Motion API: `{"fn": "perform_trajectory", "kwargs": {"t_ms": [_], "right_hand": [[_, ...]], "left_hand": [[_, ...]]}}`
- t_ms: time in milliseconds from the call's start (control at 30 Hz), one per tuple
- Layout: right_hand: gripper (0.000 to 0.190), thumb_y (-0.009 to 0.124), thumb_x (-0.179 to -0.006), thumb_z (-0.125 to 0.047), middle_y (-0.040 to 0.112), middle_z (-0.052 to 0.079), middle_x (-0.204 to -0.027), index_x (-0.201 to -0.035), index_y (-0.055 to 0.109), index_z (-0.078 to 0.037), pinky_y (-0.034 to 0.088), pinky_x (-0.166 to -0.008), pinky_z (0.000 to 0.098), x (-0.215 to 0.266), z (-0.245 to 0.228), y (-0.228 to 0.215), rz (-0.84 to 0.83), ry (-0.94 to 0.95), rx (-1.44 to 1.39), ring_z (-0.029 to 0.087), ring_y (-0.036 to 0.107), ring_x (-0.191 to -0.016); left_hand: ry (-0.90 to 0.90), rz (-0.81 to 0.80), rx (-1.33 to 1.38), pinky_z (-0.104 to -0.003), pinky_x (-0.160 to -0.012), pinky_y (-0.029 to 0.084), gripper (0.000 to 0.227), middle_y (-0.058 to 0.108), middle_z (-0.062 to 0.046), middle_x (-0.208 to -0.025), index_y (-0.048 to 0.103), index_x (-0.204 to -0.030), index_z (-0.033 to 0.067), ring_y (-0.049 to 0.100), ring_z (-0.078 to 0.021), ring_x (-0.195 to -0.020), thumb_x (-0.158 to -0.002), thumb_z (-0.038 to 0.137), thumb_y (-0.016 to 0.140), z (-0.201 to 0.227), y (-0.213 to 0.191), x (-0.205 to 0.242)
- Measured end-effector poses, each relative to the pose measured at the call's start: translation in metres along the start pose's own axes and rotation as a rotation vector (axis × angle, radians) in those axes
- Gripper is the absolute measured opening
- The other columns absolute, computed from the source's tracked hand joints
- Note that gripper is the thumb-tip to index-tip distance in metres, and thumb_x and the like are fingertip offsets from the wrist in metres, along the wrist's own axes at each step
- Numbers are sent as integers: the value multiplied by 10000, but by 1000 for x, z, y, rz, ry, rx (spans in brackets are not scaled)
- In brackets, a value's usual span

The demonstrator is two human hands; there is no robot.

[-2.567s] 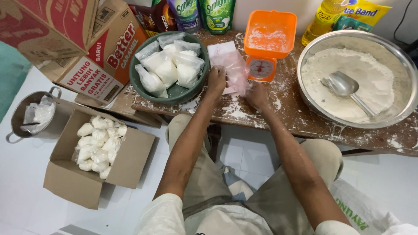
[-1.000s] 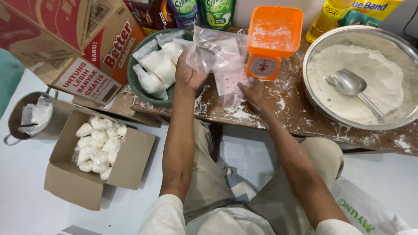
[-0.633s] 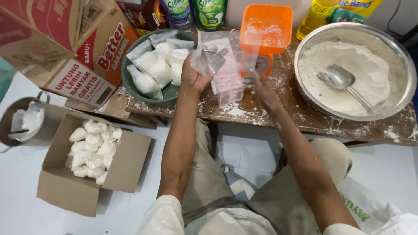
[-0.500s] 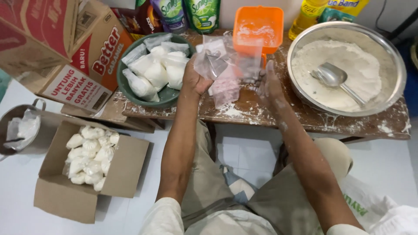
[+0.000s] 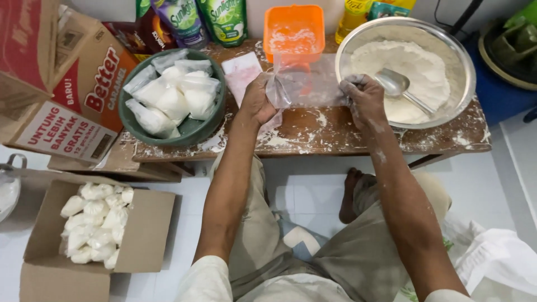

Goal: Scooping flour from a large bowl into small plastic bags and weighing them on a scale.

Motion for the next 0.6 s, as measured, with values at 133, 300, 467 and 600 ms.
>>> {"fn": "perform_trajectory", "kwargs": {"t_ms": [133,300,467,600], "right_hand": [[186,800,-938,-36,610,36,-739,-999,628,-6,644,-533,263,5,-25,-15,50,-22,21,120,669,-608],[172,806,-970,-99,615,26,-732,-935,657,-23,639,-497,215,10,-58,-23,19,-74,53,87,662,-561],[211,849,-943,-86,614,73,-700,-949,653,-9,605,-477,225,6,-62,-40,49,-132,135,127,670,-540],[246,873,-934,-59,611,98,-696,-946,637,10,597,-458,252,1,-64,-56,58,-174,166,146,664,-531]], "left_hand": [[14,-52,-23,-600,-985,569,242,752,-218,-1059,710,-1053,-40,753,-383,-1014,-859,78,627,-13,44,8],[47,-152,-9,-598,-995,571,392,754,-200,-1098,702,-1123,12,750,-357,-1045,-986,343,542,-26,86,26],[84,22,-208,-491,-757,674,426,725,-82,-978,645,-1112,114,764,-286,-876,-864,445,749,-31,90,24],[293,208,-460,-501,-588,690,313,726,-78,-953,613,-1118,133,760,-271,-762,-882,66,807,-28,69,16]]}}
Point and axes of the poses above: each hand's wrist, its own x-axis away from the middle knuckle, its own y-axis out of the palm, z = x × y, the point moved 5 cm from there along -x, towards the middle knuckle
